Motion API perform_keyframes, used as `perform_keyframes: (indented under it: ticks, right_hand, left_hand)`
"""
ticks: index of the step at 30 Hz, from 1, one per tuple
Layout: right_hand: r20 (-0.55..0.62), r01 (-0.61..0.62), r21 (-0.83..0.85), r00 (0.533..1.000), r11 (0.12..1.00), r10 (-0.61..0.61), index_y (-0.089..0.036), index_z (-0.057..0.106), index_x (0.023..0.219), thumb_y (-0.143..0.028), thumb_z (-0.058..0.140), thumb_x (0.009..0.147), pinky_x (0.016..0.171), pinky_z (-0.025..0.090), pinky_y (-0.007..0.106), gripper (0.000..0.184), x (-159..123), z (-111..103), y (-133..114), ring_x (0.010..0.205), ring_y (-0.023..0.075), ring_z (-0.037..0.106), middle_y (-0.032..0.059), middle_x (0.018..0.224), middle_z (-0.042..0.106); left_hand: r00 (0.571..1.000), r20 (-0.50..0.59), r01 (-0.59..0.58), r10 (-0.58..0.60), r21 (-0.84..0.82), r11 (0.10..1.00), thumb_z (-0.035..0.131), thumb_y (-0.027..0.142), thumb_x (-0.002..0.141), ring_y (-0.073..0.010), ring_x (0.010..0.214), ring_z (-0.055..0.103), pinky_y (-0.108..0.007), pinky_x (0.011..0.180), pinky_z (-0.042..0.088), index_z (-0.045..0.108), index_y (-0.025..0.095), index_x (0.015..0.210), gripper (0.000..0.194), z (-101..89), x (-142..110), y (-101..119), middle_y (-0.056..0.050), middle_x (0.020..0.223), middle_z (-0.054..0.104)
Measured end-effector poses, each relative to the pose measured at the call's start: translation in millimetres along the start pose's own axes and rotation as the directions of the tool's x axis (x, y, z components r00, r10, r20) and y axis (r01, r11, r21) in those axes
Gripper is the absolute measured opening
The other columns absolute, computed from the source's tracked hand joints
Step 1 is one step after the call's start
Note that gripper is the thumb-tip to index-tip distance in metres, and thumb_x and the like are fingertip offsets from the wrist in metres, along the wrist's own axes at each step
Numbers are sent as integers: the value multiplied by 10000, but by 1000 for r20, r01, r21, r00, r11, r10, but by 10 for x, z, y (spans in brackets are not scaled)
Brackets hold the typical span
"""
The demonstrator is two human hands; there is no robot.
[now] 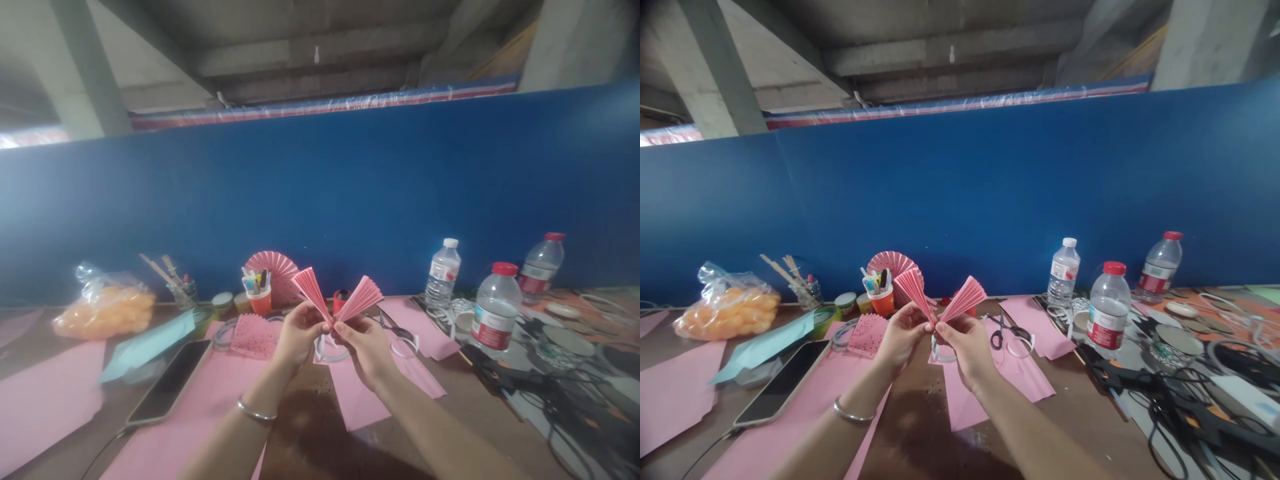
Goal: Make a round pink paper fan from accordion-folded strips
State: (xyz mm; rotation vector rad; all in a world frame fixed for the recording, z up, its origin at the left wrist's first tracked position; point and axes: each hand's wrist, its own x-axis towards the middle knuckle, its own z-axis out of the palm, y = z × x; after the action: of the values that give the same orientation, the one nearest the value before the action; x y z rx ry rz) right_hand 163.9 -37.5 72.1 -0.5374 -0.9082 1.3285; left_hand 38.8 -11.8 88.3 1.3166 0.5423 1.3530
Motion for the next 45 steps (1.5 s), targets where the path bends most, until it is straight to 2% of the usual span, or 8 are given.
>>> perform_keyframes:
  ticks: [3, 6, 10, 16, 25, 32, 36, 45]
  right_hand:
    - [-46, 5, -14, 999, 1000, -6, -139, 673, 725, -233, 726, 614, 572, 443, 231, 154, 21, -17, 5, 562, 101, 558, 17, 632, 647]
    - [-89, 12, -17, 996, 1000, -13, -146, 671, 732, -238, 728, 607, 620, 460, 261, 166, 47, -48, 25, 622, 134, 592, 28, 675, 663]
    - [-86, 6, -16, 996, 1000, -8, -146, 667, 774, -239, 721, 613, 655, 460, 286, 194, 70, -89, 64, 676, 156, 602, 48, 745, 674]
    - [-72, 5, -68, 997, 998, -10, -136, 668, 760, -240, 718, 616, 624, 454, 276, 185, 76, -104, 75, 651, 151, 589, 51, 730, 674]
    - [-77, 20, -145, 997, 989, -31, -123, 664, 754, -266, 706, 616, 590, 451, 280, 203, 71, -112, 31, 620, 152, 573, 49, 690, 660]
    - [-107, 15, -252, 993, 968, -44, -115, 670, 679, -249, 697, 599, 554, 449, 286, 159, 72, -79, -41, 531, 138, 540, 25, 567, 621]
    - [-115, -10, -324, 993, 946, -29, -111, 675, 685, -239, 686, 605, 547, 452, 277, 151, 70, -76, -78, 536, 137, 547, 31, 581, 635]
    - [-108, -19, -447, 994, 894, -33, -114, 687, 681, -276, 697, 583, 552, 459, 282, 190, 85, -94, -130, 549, 158, 569, 41, 574, 649]
  left_hand:
    - [996, -91, -4, 7, 37, 999, 719, 104, 572, -121, 676, 586, -227, 634, 469, 578, 138, 837, 302, 17, -1, -33, -11, 719, 633]
    - [986, -162, 47, -32, 86, 995, 711, 142, 591, -112, 635, 584, -220, 606, 474, 594, 135, 801, 240, 37, -14, -68, -9, 705, 635]
    - [981, -170, 108, -96, 58, 992, 698, 171, 613, -105, 628, 588, -218, 629, 478, 626, 126, 767, 176, 47, -31, -74, -18, 717, 648]
    - [984, -161, 87, -69, 104, 991, 700, 183, 610, -120, 637, 590, -238, 632, 476, 636, 132, 778, 186, 6, -22, -129, -33, 739, 662]
    - [962, -269, 84, -46, 130, 988, 708, 266, 605, -162, 675, 612, -281, 662, 477, 631, 116, 813, 268, 62, -63, -236, -62, 722, 665]
    - [966, -257, 82, -34, 176, 981, 684, 281, 635, -159, 658, 609, -278, 641, 475, 637, 126, 823, 249, 53, -67, -267, -50, 701, 660]
    - [975, -223, 57, -2, 240, 969, 648, 266, 670, -158, 663, 603, -268, 637, 470, 643, 123, 808, 199, 44, -68, -289, -56, 719, 659]
    - [973, -230, 45, 31, 318, 947, 634, 232, 665, -139, 643, 582, -232, 608, 461, 656, 135, 776, 150, 34, -69, -309, -37, 706, 658]
